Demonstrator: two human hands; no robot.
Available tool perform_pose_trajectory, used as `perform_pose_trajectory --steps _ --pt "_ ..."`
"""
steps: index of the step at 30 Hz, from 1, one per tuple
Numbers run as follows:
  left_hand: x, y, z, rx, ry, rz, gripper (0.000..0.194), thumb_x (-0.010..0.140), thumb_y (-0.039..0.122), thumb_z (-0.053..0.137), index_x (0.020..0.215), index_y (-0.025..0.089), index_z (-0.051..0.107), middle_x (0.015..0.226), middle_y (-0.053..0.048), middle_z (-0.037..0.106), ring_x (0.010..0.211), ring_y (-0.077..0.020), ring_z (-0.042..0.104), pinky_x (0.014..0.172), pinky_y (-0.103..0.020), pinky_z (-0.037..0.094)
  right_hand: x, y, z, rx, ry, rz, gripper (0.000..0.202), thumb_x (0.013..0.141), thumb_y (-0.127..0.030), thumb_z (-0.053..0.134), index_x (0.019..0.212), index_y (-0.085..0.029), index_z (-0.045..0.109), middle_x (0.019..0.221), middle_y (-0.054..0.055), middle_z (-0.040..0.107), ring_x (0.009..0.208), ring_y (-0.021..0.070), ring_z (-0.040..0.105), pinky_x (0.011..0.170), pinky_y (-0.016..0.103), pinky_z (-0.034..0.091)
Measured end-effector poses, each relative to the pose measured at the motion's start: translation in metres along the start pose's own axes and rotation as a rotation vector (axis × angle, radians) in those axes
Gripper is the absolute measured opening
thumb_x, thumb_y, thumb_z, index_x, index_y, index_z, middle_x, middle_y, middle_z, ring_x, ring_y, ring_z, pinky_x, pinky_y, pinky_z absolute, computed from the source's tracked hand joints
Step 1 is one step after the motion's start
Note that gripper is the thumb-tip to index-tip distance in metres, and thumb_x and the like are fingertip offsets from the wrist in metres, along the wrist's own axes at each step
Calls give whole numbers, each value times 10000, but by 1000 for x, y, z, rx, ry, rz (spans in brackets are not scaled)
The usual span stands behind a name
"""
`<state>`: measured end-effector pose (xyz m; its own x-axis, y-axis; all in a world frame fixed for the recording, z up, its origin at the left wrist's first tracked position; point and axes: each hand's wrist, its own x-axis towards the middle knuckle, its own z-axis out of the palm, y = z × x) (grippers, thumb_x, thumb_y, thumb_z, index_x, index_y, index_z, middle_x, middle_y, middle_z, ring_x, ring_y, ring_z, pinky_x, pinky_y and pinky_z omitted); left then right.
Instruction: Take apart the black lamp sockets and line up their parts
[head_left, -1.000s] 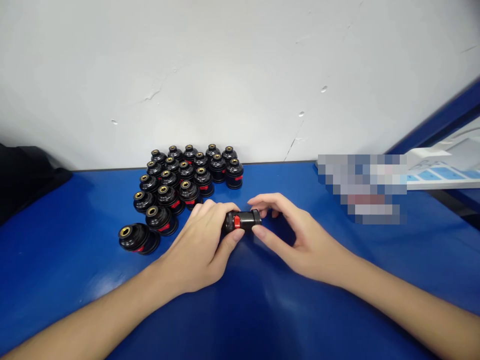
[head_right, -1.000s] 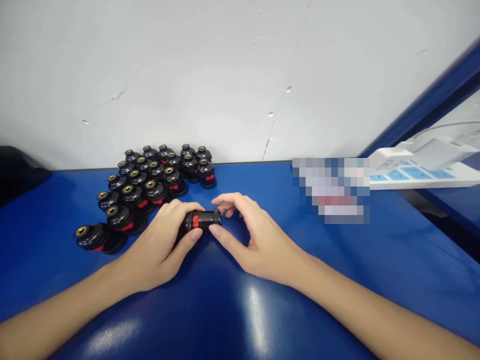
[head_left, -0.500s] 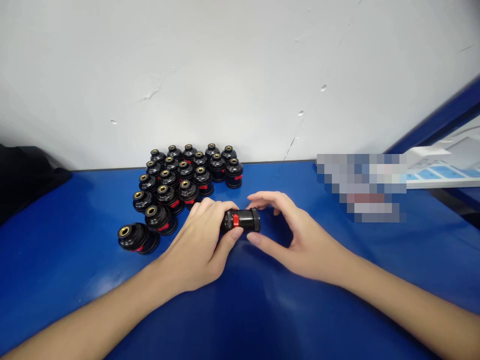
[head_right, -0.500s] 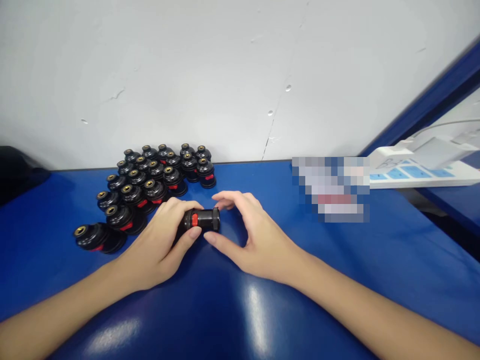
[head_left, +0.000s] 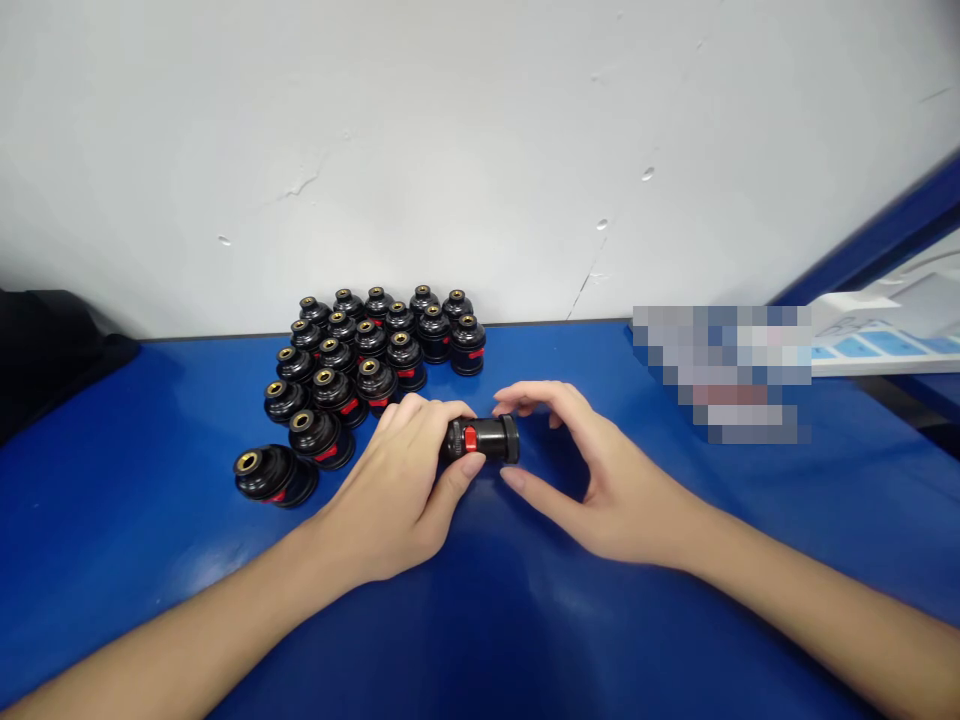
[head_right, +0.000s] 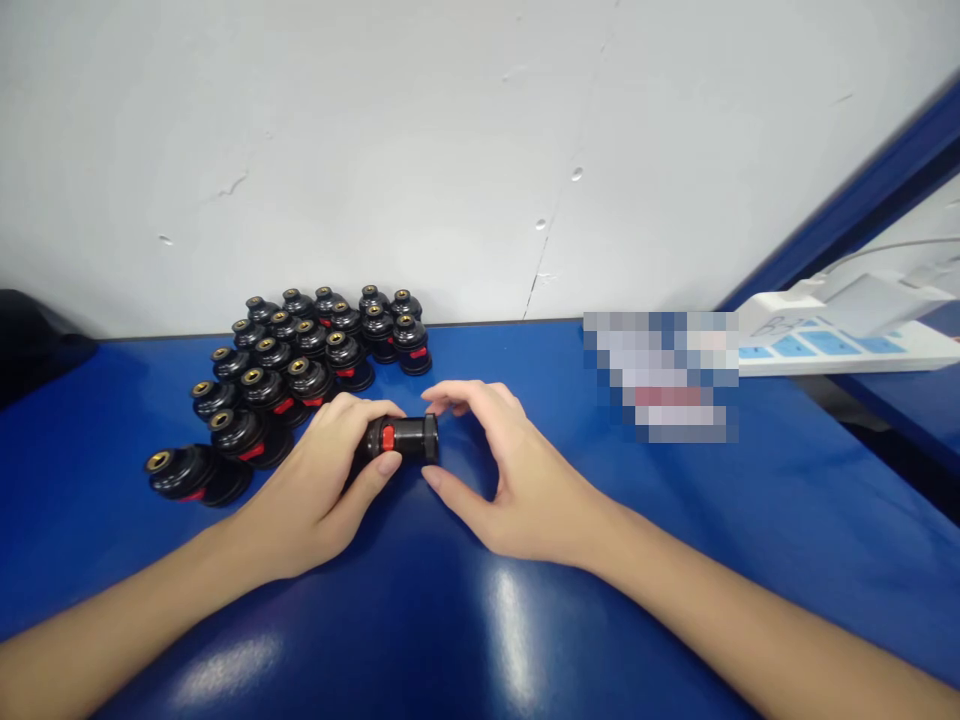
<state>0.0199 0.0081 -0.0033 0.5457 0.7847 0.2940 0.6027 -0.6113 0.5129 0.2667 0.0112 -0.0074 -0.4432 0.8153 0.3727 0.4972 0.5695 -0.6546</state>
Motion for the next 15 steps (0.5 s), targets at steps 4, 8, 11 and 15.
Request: perform_pose_trajectory --steps 4,8,11,15 --pt "0 -1 0 -1 -6 3 202 1133 318 465 1300 226 534 1160 -76 634 1016 -252 547 897 -441 471 0 -1 0 -24 -36 85 381 1071 -412 603 1420 -294 508 1201 76 731 1127 280 711 1001 494 571" --pt "1 -1 0 0 -6 0 200 1131 315 466 1299 229 532 1148 -73 632 1011 -254 548 893 -440 469 -1 -1 1 -2 -16 23 509 1014 -364 680 1467 -287 461 1273 95 695 1193 288 680 1040 484 557" --pt "1 0 0 -5 -5 -6 196 1133 325 465 1288 232 539 1153 -73 635 1018 -257 553 894 -440 470 0 -1 1 -17 -17 64 451 1043 -406 645 1447 -292 480 1238 87 705 1168 288 686 1035 494 554" --pt "1 0 0 1 -5 1 188 1131 317 462 1280 232 541 1158 -74 640 1021 -260 557 897 -440 469 0 -1 0 -9 -18 66 326 1066 -368 600 1377 -303 525 1227 70 711 1140 271 687 1016 478 558"
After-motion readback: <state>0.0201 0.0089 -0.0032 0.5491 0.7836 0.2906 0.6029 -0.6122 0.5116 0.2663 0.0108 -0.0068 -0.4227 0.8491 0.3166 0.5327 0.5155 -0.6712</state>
